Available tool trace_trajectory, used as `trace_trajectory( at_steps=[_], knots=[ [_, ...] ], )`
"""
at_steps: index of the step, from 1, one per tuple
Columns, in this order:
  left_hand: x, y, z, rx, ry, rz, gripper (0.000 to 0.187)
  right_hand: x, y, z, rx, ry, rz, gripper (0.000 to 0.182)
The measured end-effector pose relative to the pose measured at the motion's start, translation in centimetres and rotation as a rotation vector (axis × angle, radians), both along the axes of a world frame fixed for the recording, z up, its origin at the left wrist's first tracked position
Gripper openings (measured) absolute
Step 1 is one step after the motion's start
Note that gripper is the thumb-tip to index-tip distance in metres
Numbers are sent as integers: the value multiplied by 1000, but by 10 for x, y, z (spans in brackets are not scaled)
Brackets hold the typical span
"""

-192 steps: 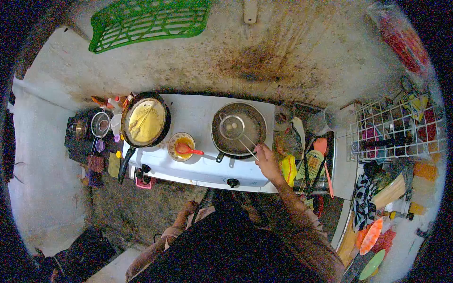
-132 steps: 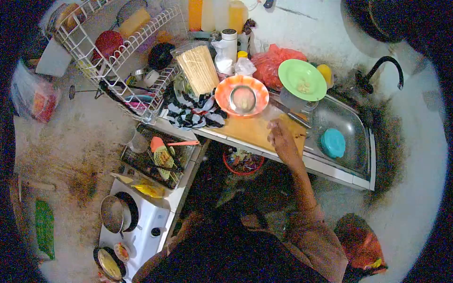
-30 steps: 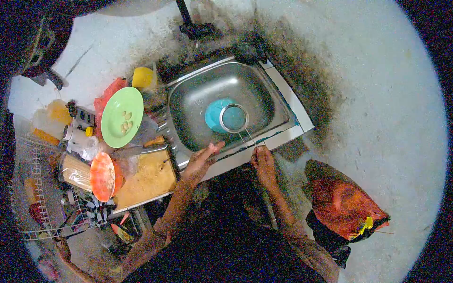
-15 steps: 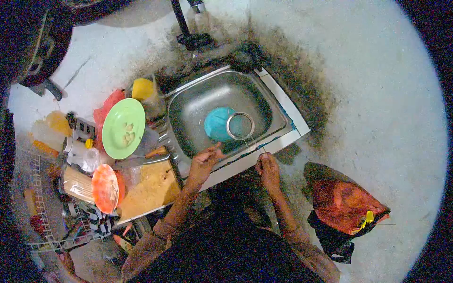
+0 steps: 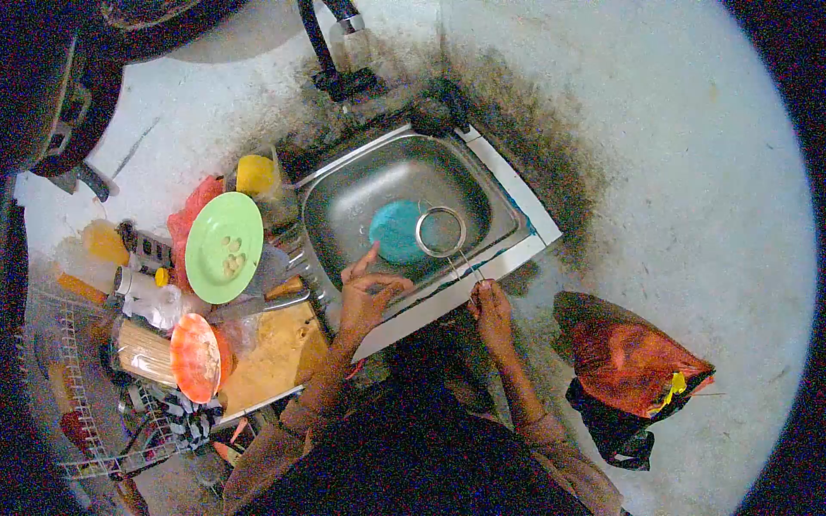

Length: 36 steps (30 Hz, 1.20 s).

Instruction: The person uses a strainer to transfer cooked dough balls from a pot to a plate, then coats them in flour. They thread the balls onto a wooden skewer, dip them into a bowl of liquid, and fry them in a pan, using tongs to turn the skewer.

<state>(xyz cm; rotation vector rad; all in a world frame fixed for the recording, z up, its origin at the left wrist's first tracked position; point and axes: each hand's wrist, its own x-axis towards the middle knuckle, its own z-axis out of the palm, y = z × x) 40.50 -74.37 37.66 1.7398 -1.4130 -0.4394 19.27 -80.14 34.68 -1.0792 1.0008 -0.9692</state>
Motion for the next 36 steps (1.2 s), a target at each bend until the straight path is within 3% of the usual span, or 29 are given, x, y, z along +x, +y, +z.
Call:
trace_trajectory(
  at_steps=[5, 14, 23, 26, 29, 32, 35, 36],
  knots=[
    [7, 3, 2, 48, 71, 65, 9, 5, 1, 7, -53, -8, 51, 31],
    [10, 4, -7, -96, 22, 44, 10, 19, 3, 6, -25, -12, 48, 30],
    [23, 18, 6, -12, -69, 109, 9, 26, 5, 2, -27, -59, 44, 30],
    [32, 22, 2, 19, 82, 100, 14, 32, 8, 13, -31, -27, 79, 31],
    [40, 27, -20, -41, 526, 43, 20, 37, 8, 5, -38, -30, 135, 31],
    [45, 41, -9, 30, 773, -10, 26, 48, 10, 5, -52, -50, 157, 31],
    [56, 56, 6, 241, 600, 22, 27, 56, 11, 6, -44, -50, 174, 31],
    [59, 62, 5, 204, 660, 12, 26, 61, 13, 8, -35, -48, 186, 31]
  ],
)
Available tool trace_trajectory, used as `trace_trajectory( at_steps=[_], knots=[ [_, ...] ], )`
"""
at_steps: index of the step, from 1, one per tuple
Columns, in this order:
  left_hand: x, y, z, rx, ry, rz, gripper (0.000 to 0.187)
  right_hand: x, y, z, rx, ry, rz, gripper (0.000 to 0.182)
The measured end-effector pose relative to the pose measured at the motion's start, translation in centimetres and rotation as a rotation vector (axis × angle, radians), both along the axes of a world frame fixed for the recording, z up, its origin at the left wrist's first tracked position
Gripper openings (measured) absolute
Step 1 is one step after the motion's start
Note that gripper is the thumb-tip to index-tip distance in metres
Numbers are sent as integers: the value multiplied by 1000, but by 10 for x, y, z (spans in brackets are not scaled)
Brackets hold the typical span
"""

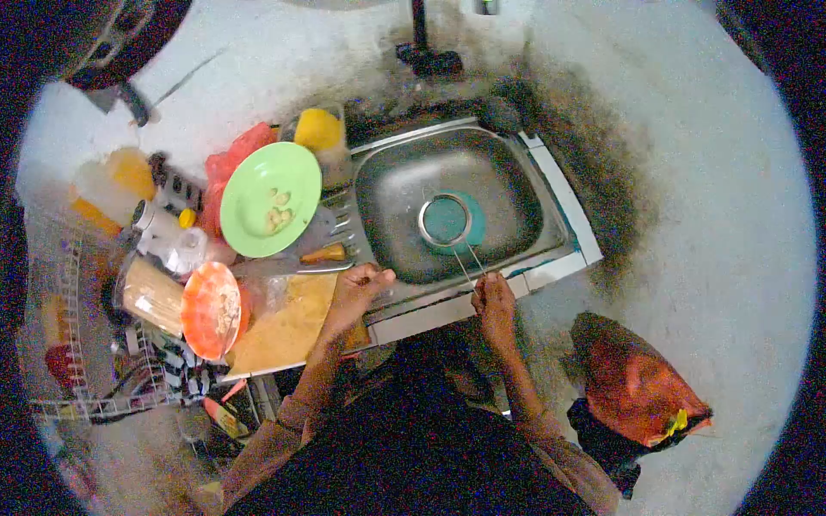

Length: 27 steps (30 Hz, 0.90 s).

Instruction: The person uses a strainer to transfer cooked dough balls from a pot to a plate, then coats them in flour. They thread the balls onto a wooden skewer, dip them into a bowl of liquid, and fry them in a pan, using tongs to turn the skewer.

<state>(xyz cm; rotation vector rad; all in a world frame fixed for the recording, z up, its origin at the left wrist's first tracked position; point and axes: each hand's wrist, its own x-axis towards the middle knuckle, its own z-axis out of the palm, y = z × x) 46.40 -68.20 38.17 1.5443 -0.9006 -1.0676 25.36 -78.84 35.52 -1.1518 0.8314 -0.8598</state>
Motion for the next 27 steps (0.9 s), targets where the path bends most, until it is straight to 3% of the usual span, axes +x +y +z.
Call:
trace_trajectory(
  at_steps=[5, 6, 9, 10, 16, 19, 20, 23, 27],
  knots=[
    [-5, 25, 21, -283, 359, 219, 23, 25, 10, 20, -43, -31, 89, 33],
    [-8, 32, 28, -341, 326, 289, 22, 31, 13, 23, -56, -28, 93, 33],
    [5, 64, 41, -54, 105, 336, 19, 50, 22, 24, -61, -50, 154, 32],
    [7, 73, 36, -88, 20, 394, 22, 56, 27, 26, -44, -64, 174, 31],
    [29, 122, 9, -124, 182, 583, 30, 73, 45, 32, 21, -132, 359, 29],
    [8, 121, 7, -276, -1, 670, 26, 81, 50, 31, 0, -121, 455, 30],
    [5, 130, 20, -101, 154, 595, 24, 83, 50, 30, -18, -139, 513, 32],
    [0, 143, 38, 10, 149, 689, 26, 95, 58, 38, -16, -124, 609, 34],
    [-4, 160, 13, -78, 157, 937, 44, 107, 68, 40, 29, -204, 833, 26]
  ],
)
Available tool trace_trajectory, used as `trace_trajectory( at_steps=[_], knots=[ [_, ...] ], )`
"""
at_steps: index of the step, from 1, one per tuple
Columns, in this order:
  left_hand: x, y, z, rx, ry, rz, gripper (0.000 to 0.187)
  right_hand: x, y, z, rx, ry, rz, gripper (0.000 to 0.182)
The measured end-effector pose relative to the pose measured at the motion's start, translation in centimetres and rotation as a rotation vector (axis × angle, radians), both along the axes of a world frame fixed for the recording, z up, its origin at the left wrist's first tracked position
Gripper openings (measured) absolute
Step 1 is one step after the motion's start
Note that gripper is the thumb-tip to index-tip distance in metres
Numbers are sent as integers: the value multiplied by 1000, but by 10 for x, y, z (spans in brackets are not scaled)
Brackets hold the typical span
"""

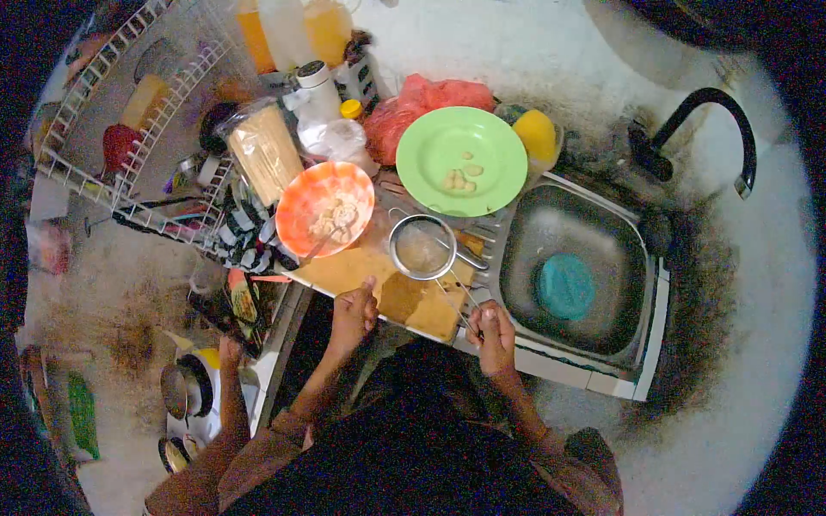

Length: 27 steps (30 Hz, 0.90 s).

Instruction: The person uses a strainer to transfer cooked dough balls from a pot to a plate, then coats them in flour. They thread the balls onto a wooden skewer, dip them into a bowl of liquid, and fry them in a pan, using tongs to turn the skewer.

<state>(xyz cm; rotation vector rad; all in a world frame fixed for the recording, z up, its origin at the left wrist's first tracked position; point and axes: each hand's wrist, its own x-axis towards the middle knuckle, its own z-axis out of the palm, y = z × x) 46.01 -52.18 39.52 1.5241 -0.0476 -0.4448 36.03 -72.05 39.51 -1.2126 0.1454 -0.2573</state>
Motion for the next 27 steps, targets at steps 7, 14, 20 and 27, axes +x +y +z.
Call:
trace_trajectory(
  at_steps=[7, 14, 20, 27],
  knots=[
    [-1, 4, -12, -305, 285, -23, 59, -1, 3, 0, -30, 48, 0, 27],
    [3, -43, 13, -218, 118, -282, 35, -31, -15, -4, -44, 149, -204, 28],
    [13, -65, 6, -39, 101, -262, 24, -58, -31, -13, -49, 125, -369, 32],
    [7, -103, 9, -240, 147, -260, 28, -73, -38, -7, -88, 216, -440, 35]
  ],
)
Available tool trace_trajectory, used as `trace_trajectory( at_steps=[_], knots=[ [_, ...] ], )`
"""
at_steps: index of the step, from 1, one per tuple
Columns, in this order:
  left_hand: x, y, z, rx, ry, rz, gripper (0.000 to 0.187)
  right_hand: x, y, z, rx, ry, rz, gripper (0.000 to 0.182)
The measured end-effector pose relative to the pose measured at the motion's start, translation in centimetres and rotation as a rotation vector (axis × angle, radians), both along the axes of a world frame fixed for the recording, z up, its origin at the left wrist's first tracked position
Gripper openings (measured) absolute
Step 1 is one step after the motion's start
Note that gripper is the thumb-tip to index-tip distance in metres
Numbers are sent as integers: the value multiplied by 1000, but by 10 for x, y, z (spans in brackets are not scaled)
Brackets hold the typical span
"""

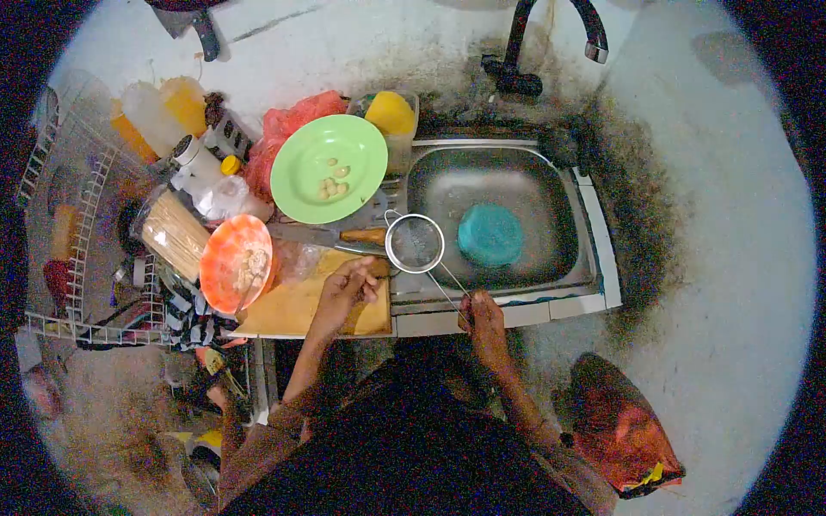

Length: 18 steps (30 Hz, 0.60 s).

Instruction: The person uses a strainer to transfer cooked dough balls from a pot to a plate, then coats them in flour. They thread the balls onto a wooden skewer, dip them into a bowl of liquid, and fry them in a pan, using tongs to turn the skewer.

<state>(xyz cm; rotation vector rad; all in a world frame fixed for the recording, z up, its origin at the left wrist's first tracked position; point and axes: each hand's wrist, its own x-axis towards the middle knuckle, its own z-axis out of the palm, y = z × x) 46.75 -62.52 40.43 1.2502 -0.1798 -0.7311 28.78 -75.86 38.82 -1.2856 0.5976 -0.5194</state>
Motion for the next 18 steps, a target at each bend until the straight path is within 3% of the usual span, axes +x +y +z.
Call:
trace_trajectory(
  at_steps=[3, 6, 9, 12, 15, 18],
  knots=[
    [8, 11, -10, 149, -222, -189, 26, 5, -2, -6, -13, 11, 2, 36],
    [16, 25, -8, 329, -293, -237, 21, 9, -1, -6, 32, 42, 10, 32],
    [4, 27, 1, 45, -294, -42, 23, 13, -4, -7, 19, 68, 111, 33],
    [4, 35, 5, 72, -602, -6, 25, 14, -9, -6, -21, 70, 209, 33],
    [14, 65, 19, 571, -720, -195, 19, 20, -6, -4, -105, 146, 235, 32],
    [27, 87, 30, 383, -783, -14, 17, 32, 7, 3, -156, 104, 242, 30]
  ],
)
